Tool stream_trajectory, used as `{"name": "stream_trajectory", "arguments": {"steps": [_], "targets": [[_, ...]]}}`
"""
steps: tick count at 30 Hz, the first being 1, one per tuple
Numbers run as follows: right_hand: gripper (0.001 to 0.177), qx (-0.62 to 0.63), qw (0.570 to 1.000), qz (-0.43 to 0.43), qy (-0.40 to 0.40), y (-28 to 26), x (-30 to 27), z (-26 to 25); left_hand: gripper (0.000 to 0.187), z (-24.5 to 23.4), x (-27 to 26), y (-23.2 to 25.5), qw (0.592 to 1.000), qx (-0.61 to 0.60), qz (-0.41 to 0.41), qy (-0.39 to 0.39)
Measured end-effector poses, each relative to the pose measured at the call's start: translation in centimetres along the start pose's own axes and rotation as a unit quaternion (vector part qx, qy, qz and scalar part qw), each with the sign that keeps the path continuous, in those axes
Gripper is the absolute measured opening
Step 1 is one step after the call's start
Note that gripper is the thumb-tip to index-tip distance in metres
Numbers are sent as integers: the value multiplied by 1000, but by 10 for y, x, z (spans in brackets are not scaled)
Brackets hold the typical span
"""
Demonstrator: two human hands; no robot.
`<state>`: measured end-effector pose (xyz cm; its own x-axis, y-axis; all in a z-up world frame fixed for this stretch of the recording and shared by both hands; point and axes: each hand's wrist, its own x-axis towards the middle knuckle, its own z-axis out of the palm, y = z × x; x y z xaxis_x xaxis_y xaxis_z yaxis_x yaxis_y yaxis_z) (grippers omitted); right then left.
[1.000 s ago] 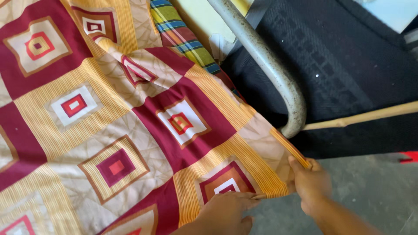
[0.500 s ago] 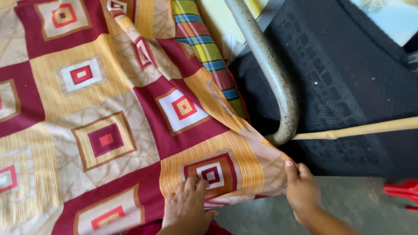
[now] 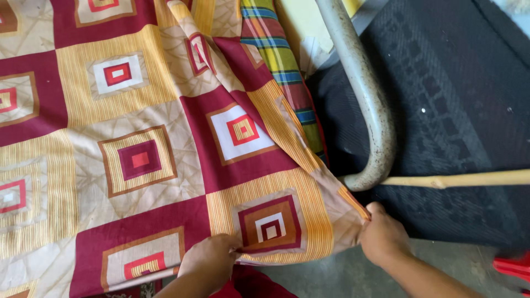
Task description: The person folds a patterned bed sheet on a bed. They smooth the fabric, fold the edges, and align the corners to create a neat rectangular shape.
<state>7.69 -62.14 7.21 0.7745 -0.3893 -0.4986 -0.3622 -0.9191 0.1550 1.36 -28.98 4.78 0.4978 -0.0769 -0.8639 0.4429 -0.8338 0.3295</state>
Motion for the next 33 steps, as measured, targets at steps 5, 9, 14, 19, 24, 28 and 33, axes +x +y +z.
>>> {"name": "stream_trajectory", "arguments": {"steps": [5, 9, 14, 19, 24, 28, 33], "targets": [[27, -67, 988, -128, -50, -66, -3, -40, 25, -11, 2, 7, 999, 12, 47, -17], [27, 59, 941, -326, 76, -121, 17, -46, 26, -23, 20, 5, 994, 2, 98, -45], [81, 55, 968, -210, 129, -180, 66, -63, 31, -47, 41, 7, 993, -95, 57, -32], [74, 9, 936, -339, 91, -185, 70, -73, 38, -73, 45, -1, 990, -119, 46, -55], [50, -181, 944, -265, 81, -176, 80, -102, 36, -87, 56, -6, 993, -87, 54, -59], [46, -192, 969, -137, 70, -187, 84, -110, 36, -102, 63, -5, 993, -87, 70, -46], [47, -215, 961, -137, 104, -211, 73, -103, 48, -129, 59, -1, 995, -92, 26, -13]]}}
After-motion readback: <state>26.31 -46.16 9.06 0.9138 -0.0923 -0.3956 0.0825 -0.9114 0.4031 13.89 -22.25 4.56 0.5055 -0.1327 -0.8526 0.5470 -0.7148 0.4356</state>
